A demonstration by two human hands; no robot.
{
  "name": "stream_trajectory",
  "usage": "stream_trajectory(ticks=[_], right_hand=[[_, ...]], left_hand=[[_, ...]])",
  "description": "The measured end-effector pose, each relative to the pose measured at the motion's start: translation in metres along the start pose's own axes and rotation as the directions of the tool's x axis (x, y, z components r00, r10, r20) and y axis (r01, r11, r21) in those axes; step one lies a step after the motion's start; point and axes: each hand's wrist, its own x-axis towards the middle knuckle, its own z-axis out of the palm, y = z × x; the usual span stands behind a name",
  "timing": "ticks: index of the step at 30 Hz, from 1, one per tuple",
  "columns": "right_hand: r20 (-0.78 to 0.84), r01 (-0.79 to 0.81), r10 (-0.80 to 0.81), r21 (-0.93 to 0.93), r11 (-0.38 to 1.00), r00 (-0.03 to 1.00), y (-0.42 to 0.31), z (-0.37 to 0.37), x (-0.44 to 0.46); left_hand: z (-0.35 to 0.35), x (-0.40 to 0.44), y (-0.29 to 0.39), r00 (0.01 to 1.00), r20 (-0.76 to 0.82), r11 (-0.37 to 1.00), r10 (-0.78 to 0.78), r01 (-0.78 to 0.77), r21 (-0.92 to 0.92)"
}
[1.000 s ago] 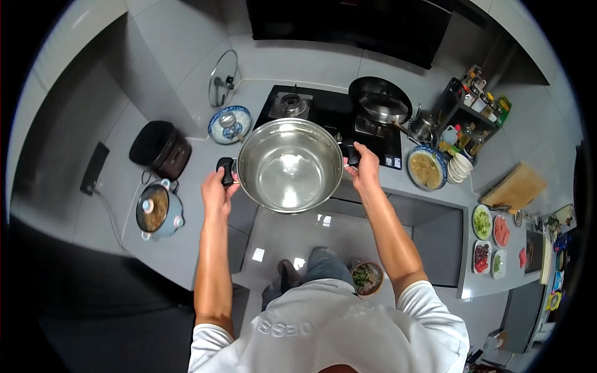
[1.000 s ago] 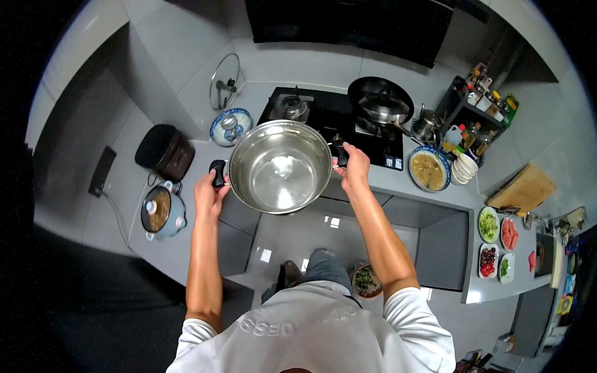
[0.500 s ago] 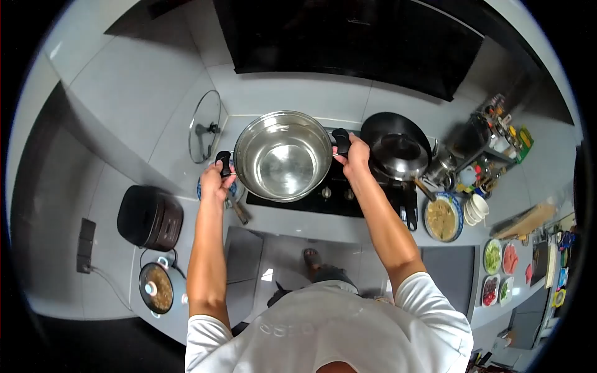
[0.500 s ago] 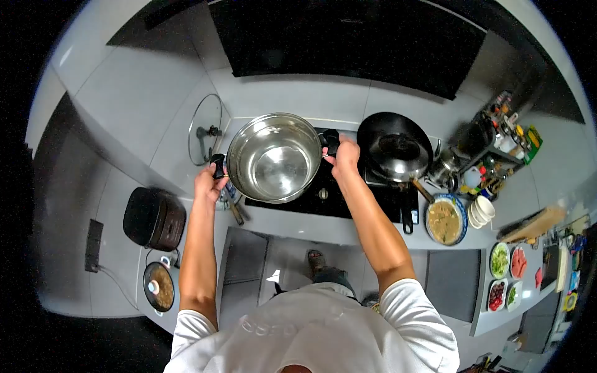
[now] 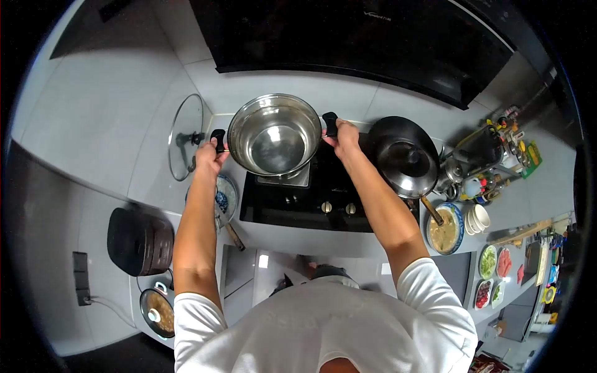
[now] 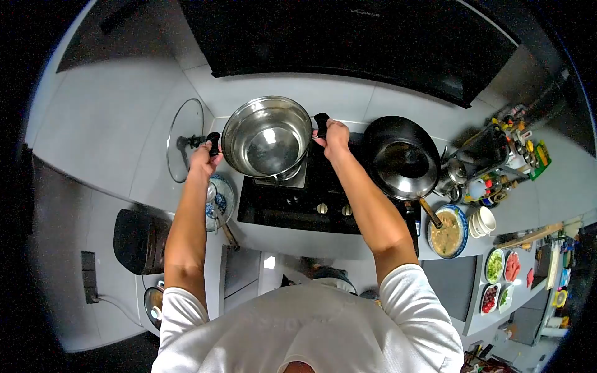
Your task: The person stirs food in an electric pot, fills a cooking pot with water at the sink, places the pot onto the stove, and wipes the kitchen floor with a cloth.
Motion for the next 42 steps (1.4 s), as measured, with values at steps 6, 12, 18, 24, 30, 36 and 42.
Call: stream_trajectory(ticks=[6, 12, 18, 24, 30, 36, 42], right_hand=[[-0.049, -0.001, -0.001, -0.035, 0.999, 0.999, 0.010, -0.004, 0.014], [-0.073, 0.041, -0.043, -0.032, 0.999, 0.996, 0.017, -0.007, 0.017], [-0.031, 0.137, -0.145, -0.183, 0.974, 0.989, 0.024, -0.015, 0.017], [-0.125, 0.101, -0.237, -0.650, 0.753, 0.964, 0.090, -0.066, -0.046], [0.098, 0.098, -0.150, -0.995, -0.008, 0.984, 0.160, -0.119, -0.119], [0.098, 0.068, -0.262, -0.990, -0.122, 0.960, 0.186, -0.113, -0.106], [0.062, 0.012, -0.350, -0.990, -0.143, 0.935, 0.217, -0.119, -0.092]], left_hand=[[0.004, 0.005, -0.009, 0.999, 0.007, 0.998, 0.034, -0.034, 0.058], [0.000, 0.011, -0.017, 0.997, 0.080, 1.000, 0.015, -0.015, 0.007], [-0.002, 0.010, -0.029, 0.995, 0.047, 0.996, 0.088, -0.088, -0.001], [-0.010, -0.031, -0.110, 0.997, -0.073, 0.994, 0.029, -0.036, -0.105], [0.001, -0.103, -0.252, 0.961, 0.276, 0.998, 0.028, -0.010, -0.065], [0.017, -0.170, -0.310, 0.932, 0.329, 0.945, -0.154, 0.041, 0.325], [0.020, -0.158, -0.351, 0.906, 0.409, 0.924, -0.108, -0.061, 0.379]])
